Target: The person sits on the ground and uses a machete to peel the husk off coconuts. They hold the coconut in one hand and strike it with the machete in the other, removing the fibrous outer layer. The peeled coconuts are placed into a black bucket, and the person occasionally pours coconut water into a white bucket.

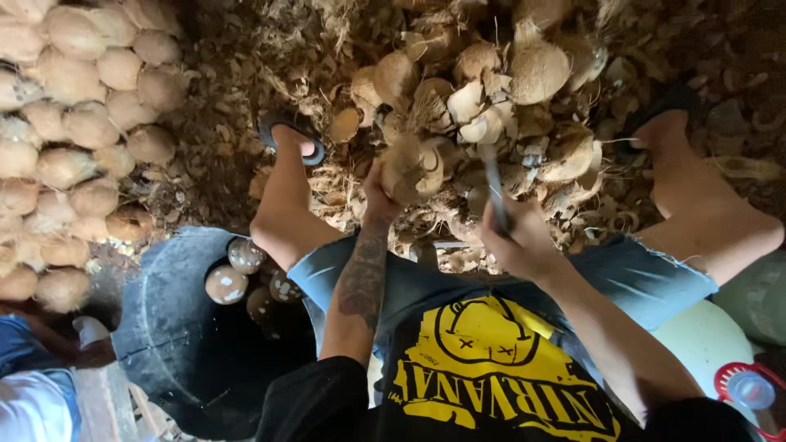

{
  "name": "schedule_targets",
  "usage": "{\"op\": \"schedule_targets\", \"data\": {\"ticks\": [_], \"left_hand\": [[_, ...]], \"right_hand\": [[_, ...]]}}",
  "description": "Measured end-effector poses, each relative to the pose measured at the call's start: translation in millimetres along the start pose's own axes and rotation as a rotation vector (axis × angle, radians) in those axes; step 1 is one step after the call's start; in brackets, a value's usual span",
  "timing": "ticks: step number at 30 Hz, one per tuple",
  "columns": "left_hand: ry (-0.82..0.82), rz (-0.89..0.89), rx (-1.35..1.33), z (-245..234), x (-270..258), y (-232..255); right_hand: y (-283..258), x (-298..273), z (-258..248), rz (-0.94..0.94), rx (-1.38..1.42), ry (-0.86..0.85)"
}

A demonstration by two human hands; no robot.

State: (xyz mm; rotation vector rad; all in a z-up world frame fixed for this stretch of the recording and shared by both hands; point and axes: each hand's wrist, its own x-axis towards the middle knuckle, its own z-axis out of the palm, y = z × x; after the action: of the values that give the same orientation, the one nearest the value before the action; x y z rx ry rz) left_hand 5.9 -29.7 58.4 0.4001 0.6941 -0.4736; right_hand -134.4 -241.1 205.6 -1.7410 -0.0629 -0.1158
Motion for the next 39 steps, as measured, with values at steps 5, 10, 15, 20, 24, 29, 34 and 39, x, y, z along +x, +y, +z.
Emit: {"op": "schedule_targets", "data": {"ticks": [5, 10, 15, 20, 24, 29, 34, 39], "left_hand": [[0.090, -0.070, 0.028, -7.9, 12.8, -7.6], [0.031, -0.027, 0.019, -0.2, 12.9, 0.6], [-0.095, -0.265, 0.015, -2.8, 6.2, 7.1], [0.018, -0.042, 0.014, -17.7, 11.0, -10.3], [0.094, -0.129, -0.098, -26.5, 16.2, -14.0], [-0.046, -0.068, -0.095, -19.6, 11.7, -11.8], [-0.049, -0.064, -0.013, -20.5, 3.0, 6.4], [-0.008, -0.134, 0.057, -20.5, -3.1, -4.8]], "right_hand": [[55.7, -13.3, 15.1, -0.115, -0.152, 0.227], [93.0, -26.2, 24.3, 0.762, -0.256, -0.316], [8.1, -4.8, 7.2, 0.936, -0.359, -0.240], [64.2, -29.6, 12.1, 0.059, 0.119, 0.079], [112.9, -53.9, 7.9, -0.042, -0.045, 0.002], [137.7, -58.4, 11.8, 0.647, -0.211, -0.212], [101.9, -51.3, 1.3, 0.863, 0.036, -0.055], [8.5, -2.6, -17.5, 0.030, -0.087, 0.091]]}}
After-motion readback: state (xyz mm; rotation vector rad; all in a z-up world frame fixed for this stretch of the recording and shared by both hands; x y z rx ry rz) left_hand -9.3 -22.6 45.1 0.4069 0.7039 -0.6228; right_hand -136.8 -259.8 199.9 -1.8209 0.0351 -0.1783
